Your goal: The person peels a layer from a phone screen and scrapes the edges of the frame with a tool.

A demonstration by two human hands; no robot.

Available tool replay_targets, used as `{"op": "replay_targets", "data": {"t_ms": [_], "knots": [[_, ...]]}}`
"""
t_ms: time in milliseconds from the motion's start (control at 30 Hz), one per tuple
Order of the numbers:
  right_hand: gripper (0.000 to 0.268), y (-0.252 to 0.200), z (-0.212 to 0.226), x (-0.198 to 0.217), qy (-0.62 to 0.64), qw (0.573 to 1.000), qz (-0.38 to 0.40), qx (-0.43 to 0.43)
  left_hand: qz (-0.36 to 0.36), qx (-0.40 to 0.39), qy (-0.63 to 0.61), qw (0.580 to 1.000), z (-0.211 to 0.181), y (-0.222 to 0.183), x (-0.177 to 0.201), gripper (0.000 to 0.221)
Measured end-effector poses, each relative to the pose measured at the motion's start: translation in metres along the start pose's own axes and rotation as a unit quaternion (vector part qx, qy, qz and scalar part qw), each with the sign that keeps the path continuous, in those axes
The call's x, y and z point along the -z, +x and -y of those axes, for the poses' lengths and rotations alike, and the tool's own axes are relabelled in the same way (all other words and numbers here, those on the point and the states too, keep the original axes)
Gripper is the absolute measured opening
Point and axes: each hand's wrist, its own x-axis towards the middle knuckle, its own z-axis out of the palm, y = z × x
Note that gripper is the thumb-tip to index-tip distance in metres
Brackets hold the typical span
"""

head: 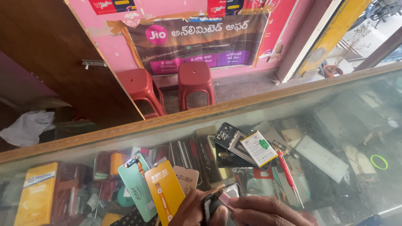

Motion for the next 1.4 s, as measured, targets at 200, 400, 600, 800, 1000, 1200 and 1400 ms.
{"op": "replay_targets", "data": {"t_ms": [200,400,600,800,1000,1200,1400], "knots": [[0.020,0.014,0.002,-0.009,-0.027,0.997,-0.064,-0.045,-0.088,0.049,-0.084,0.991,-0.008,-0.002,-0.001,0.035],[0.015,0.020,0.005,-0.022,-0.043,0.994,-0.082,-0.060,-0.086,0.107,-0.092,0.986,-0.010,-0.003,0.012,0.037],[0.020,0.020,0.017,-0.016,-0.005,0.997,-0.050,-0.050,-0.095,0.104,-0.105,0.984,-0.021,0.001,0.022,0.032],[0.021,0.023,-0.003,-0.028,0.027,0.986,0.006,-0.167,-0.160,0.049,-0.138,0.976,-0.034,0.008,0.037,0.030],[0.019,0.022,0.015,-0.017,-0.003,0.997,-0.014,-0.077,-0.118,0.121,-0.204,0.964,-0.047,0.009,0.028,0.028],[0.014,-0.014,-0.024,-0.011,0.082,0.976,0.119,-0.161,-0.223,0.102,-0.232,0.941,-0.029,0.017,0.043,0.025],[0.024,-0.048,-0.040,0.007,-0.109,0.910,0.151,-0.370,-0.263,0.114,-0.492,0.822,-0.008,0.003,0.068,0.024]]}}
